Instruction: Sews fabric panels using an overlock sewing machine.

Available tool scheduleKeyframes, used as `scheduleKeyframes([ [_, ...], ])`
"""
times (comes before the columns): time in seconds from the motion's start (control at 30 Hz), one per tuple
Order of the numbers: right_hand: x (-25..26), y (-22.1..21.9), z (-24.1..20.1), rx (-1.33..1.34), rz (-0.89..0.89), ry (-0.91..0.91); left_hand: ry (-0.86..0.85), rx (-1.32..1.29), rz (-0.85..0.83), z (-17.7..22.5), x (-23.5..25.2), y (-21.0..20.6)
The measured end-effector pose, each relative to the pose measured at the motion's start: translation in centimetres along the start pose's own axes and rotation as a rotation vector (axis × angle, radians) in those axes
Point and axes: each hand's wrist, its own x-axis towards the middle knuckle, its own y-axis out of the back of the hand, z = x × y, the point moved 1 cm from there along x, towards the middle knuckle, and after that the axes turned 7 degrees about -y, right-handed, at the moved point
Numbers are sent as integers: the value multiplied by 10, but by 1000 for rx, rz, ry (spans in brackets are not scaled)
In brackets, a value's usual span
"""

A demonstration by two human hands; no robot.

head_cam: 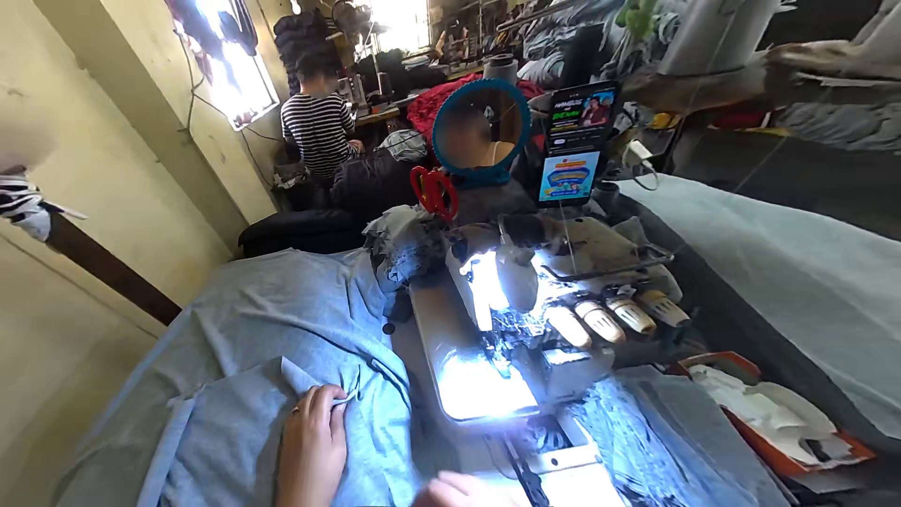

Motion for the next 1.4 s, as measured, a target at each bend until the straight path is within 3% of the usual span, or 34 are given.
scheduleKeyframes([
  [0.07,29,11,-16,-100,72,13,-26,-37,127,-5,-9,-6],
  [0.13,68,9,-27,-280,137,6,-28,-41,148,-7,-10,-7],
  [0.3,157,5,-31,-630,-221,-279,-49,30,155,-9,-7,-11],
  [0.43,167,21,-26,-671,-287,-374,-58,42,201,-8,-7,-12],
  [0.5,166,43,-27,-581,-223,-317,-30,34,156,-6,-5,-9],
  [0.63,159,78,-18,-115,-115,-263,58,-6,57,2,-6,-1],
  [0.77,145,79,-1,316,-143,-320,13,2,145,-1,-7,-7],
  [0.93,131,92,-4,186,-205,-364,10,28,161,-4,-7,-10],
  [1.07,121,96,-3,377,-10,-300,-9,-82,181,-3,-6,-7],
  [1.23,108,98,-31,672,101,-213,-205,-405,292,26,29,50],
  [1.33,98,101,-57,747,95,-133,-304,-677,248,62,53,99],
  [1.4,92,104,-72,726,141,-52,-321,-725,187,75,66,118],
])
